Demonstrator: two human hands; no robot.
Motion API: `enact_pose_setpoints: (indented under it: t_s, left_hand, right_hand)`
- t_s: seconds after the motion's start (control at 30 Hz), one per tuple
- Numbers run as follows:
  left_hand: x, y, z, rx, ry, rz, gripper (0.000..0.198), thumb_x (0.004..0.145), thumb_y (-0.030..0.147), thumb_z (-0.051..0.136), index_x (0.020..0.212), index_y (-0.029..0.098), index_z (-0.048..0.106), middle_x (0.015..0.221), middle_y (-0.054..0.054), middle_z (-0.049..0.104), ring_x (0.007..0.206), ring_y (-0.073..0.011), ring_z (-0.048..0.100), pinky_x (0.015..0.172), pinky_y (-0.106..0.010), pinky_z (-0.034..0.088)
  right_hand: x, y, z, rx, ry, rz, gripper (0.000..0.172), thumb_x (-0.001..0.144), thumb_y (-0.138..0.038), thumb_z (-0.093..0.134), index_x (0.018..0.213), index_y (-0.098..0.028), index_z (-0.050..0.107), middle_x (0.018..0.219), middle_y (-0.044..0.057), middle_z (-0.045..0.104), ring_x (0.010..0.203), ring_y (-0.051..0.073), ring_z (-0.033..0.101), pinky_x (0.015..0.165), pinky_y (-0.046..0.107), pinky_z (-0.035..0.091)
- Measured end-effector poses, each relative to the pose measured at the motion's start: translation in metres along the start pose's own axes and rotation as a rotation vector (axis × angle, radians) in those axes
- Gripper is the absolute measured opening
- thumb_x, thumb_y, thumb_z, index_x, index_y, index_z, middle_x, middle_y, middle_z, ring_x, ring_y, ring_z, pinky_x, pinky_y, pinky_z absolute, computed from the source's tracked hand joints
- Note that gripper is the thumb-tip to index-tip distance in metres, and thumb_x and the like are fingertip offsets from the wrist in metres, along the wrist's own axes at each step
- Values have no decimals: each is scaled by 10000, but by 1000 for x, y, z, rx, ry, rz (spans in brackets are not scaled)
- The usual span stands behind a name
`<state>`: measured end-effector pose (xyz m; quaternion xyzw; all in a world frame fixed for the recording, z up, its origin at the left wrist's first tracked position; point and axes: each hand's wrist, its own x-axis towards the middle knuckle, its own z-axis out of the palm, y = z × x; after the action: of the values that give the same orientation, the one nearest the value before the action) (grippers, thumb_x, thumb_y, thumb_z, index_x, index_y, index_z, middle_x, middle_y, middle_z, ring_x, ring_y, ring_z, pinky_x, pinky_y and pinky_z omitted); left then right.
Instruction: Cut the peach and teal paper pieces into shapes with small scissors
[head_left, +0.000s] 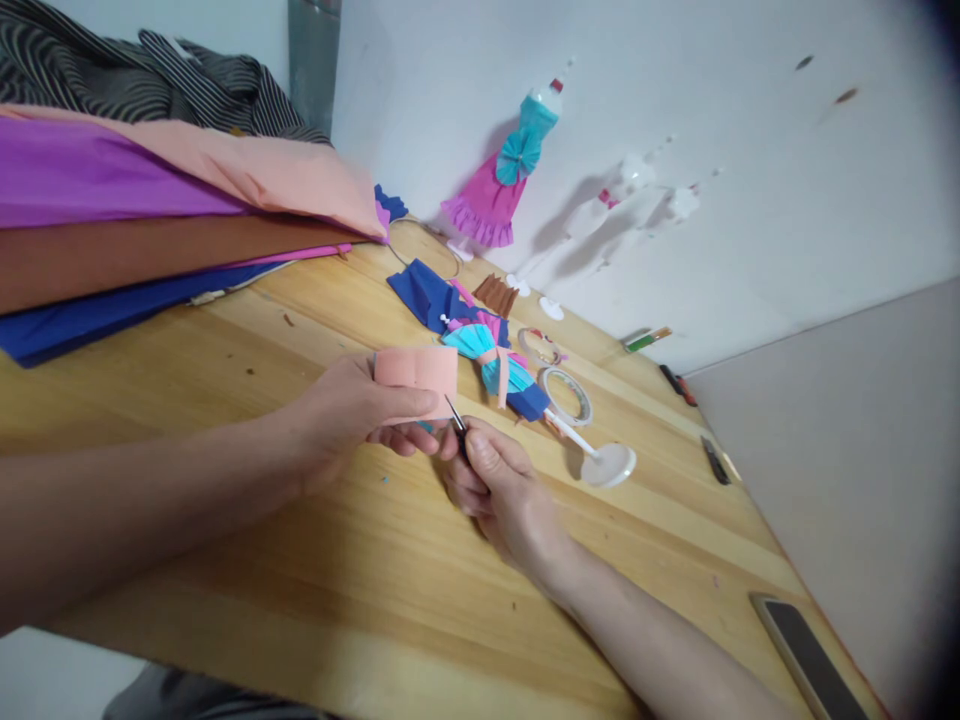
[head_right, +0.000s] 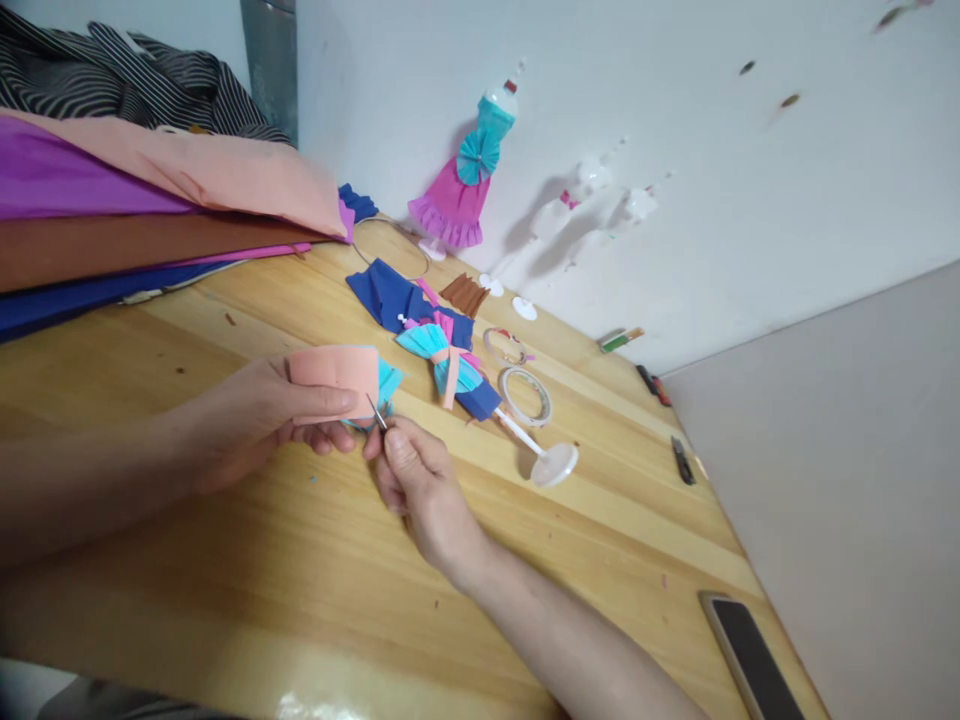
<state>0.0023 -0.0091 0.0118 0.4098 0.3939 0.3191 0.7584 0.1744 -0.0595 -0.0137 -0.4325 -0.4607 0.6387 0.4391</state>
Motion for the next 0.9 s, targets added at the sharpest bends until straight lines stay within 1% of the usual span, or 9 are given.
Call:
enact_pose_setpoints:
  t_s: [0.2,0.47,0.6,0.67,0.7,0.9]
  left_hand:
    - [-5,4,3,-11,21,-12,126,736,227,698,729,102,713,664,-38,712,576,-101,609,553,-199,385]
    - [-2,3,0,21,1,-13,151,712,275,731,716,125,716,672,-39,717,591,-112,614,552,-201,406]
    - [-1,4,0,29,11,-23,137,703,253,724,720,119,703,643,-26,704,582,-115,615,555,-204,415]
    - [-2,5,0,31,13,-19,139,721,248,707,739,111,694,643,-21,697,592,-110,616,570,-202,417]
    - [-2,5,0,38,-4,-26,149,714,251,714,732,106,686,623,-20,687,580,-108,610,560,-202,409]
    - [-4,6,-1,52,-25,-21,181,752,263,682,763,82,673,657,-39,684,602,-105,601,580,-208,402]
  right_hand:
    - [0,0,0,2,1,-1,362,855,-509,616,751,-169,551,491,-101,238,439,69,168,396,215,109]
    - [0,2,-1,-15,-3,-8,363,868,-511,600,756,-171,547,488,-101,240,434,70,180,398,218,116]
    - [0,2,-2,-19,-12,-8,362,869,-510,598,760,-168,545,492,-101,244,438,69,178,397,214,112]
    - [0,2,-2,-22,-17,-13,365,867,-512,600,760,-168,543,490,-102,241,438,70,178,395,212,114]
    - [0,2,-2,-23,-20,-17,368,865,-516,602,758,-168,542,490,-103,239,438,70,178,394,211,114]
    - [0,2,-1,-28,-25,-20,379,862,-529,599,755,-171,538,488,-105,230,438,72,178,394,213,111]
